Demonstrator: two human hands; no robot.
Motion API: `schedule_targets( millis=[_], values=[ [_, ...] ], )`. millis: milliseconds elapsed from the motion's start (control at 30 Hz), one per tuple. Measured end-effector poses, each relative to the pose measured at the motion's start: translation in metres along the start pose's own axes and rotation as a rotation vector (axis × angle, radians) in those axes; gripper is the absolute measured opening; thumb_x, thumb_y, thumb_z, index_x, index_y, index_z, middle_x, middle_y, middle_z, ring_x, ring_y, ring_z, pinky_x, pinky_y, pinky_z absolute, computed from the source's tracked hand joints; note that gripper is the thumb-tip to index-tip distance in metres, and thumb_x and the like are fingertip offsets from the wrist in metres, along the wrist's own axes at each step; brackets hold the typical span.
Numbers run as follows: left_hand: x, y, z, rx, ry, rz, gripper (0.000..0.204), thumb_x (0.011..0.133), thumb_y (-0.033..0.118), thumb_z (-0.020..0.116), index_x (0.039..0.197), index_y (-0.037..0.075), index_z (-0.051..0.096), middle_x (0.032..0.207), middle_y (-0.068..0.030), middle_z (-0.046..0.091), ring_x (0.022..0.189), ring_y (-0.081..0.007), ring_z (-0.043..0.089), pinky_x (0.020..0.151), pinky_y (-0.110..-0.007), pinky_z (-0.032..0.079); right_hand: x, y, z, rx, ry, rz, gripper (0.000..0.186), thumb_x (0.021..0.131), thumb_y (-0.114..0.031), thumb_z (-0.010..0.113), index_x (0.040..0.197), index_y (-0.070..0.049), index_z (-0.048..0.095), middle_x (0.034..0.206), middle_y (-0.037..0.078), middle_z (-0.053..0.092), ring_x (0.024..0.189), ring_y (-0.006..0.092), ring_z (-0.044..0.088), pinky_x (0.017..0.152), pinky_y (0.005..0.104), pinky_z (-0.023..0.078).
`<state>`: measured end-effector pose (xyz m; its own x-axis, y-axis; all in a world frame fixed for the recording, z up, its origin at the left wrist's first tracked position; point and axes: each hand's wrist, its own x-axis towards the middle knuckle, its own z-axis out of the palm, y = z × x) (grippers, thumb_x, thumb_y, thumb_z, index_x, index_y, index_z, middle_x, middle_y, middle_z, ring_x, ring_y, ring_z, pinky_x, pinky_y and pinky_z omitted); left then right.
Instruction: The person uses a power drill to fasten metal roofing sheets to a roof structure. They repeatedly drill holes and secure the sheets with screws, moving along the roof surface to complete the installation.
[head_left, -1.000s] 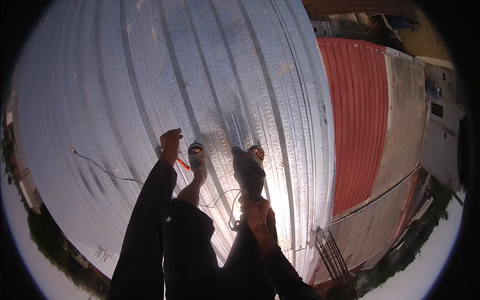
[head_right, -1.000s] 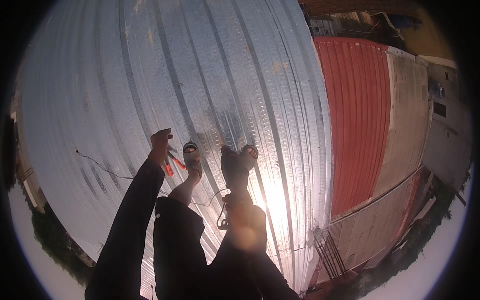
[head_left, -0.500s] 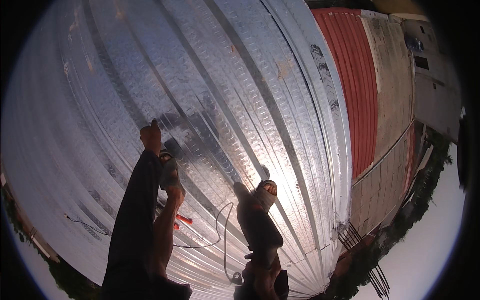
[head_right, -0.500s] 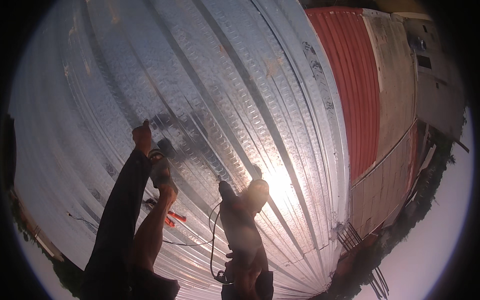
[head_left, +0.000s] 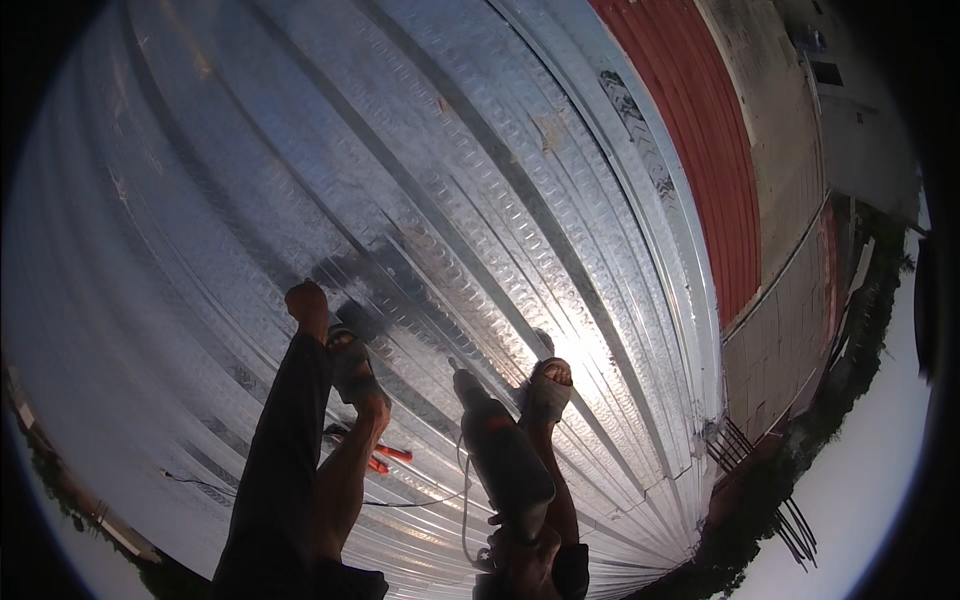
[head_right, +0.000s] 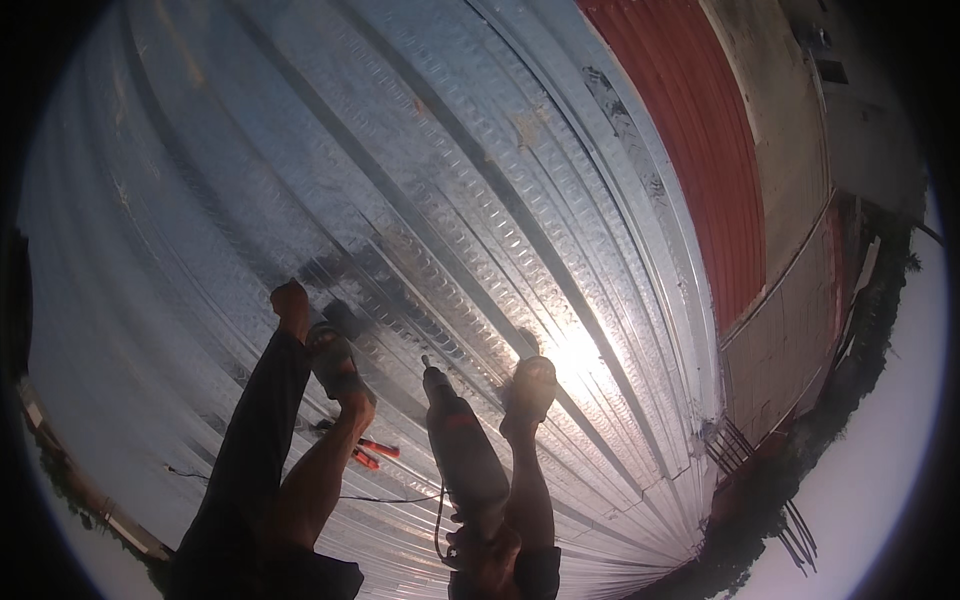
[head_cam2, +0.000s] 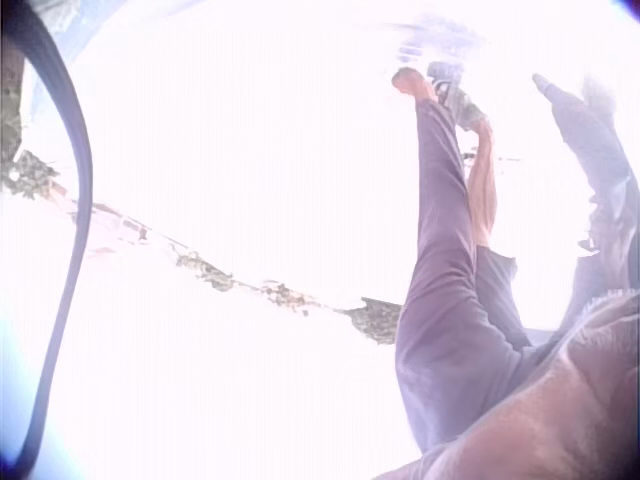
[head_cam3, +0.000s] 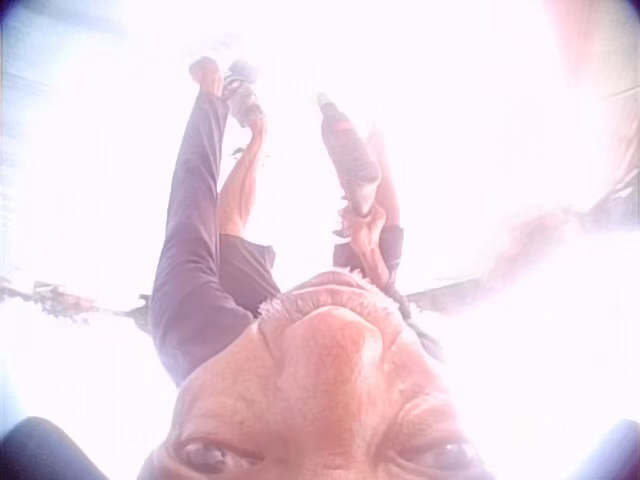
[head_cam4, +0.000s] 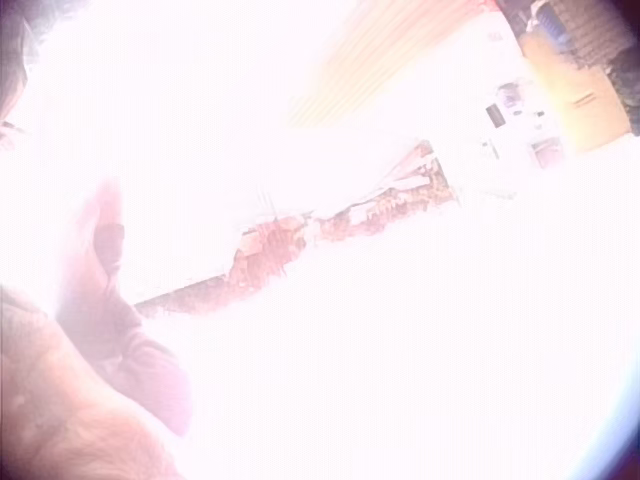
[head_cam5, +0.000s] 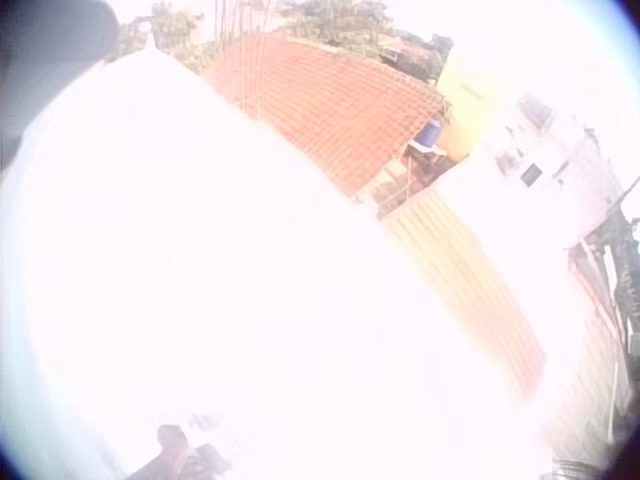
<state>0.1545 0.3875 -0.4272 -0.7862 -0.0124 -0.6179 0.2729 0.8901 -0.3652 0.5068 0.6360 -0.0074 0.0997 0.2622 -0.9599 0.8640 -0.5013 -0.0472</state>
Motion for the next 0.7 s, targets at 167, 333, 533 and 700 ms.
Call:
schedule_targets(
  millis=[167, 333, 533, 700],
  values=[
    [-0.112, 0.018, -0.007, -1.06, -0.128, 0.131, 0.022, 0.095, 0.023, 0.061, 0.084, 0.006, 0.07, 0.083, -0.0103, 0.071, 0.071, -0.0241, 0.068, 0.061, -0.038, 0.051, -0.045, 0.013, -0.01, 0.094, -0.043, -0.055, 0.03, 0.078, -0.015, 0.079, 0.102, -0.001, 0.068, 0.077, 0.005, 0.066, 0.067, 0.0127, 0.06, 0.06, 0.0348, 0.05],
    [-0.247, 0.1, -0.143, -1.38, -0.671, -0.135, 0.025, 0.097, 0.028, 0.063, 0.11, 0.007, 0.063, 0.109, -0.0092, 0.074, 0.059, -0.0136, 0.053, 0.055, -0.028, 0.044, -0.087, 0.025, -0.033, 0.211, -0.035, -0.089, 0.033, 0.078, -0.016, 0.08, 0.106, -0.002, 0.069, 0.08, 0.005, 0.068, 0.07, 0.0129, 0.061, 0.062, 0.0357, 0.052],
    [-0.305, 0.176, -0.207, -1.483, -0.794, -0.088, 0.034, 0.1, 0.026, 0.056, 0.124, 0.003, 0.059, 0.122, -0.0148, 0.071, 0.065, -0.015, 0.052, 0.058, -0.031, 0.048, -0.119, 0.026, -0.092, 0.423, -0.037, -0.302, 0.023, 0.072, -0.008, 0.081, 0.091, 0.001, 0.07, 0.073, 0.004, 0.068, 0.064, 0.0098, 0.06, 0.054, 0.0316, 0.048],
    [-0.374, 0.267, -0.234, -1.544, -0.923, -0.125, 0.031, 0.098, 0.017, 0.054, 0.124, 0.001, 0.056, 0.12, -0.0174, 0.07, 0.074, -0.0182, 0.06, 0.061, -0.037, 0.049, -0.126, 0.035, -0.162, 0.422, 0.058, -0.344, 0.018, 0.071, -0.008, 0.077, 0.083, 0.002, 0.067, 0.07, 0.004, 0.067, 0.064, 0.0108, 0.059, 0.055, 0.0322, 0.048]
  ],
)
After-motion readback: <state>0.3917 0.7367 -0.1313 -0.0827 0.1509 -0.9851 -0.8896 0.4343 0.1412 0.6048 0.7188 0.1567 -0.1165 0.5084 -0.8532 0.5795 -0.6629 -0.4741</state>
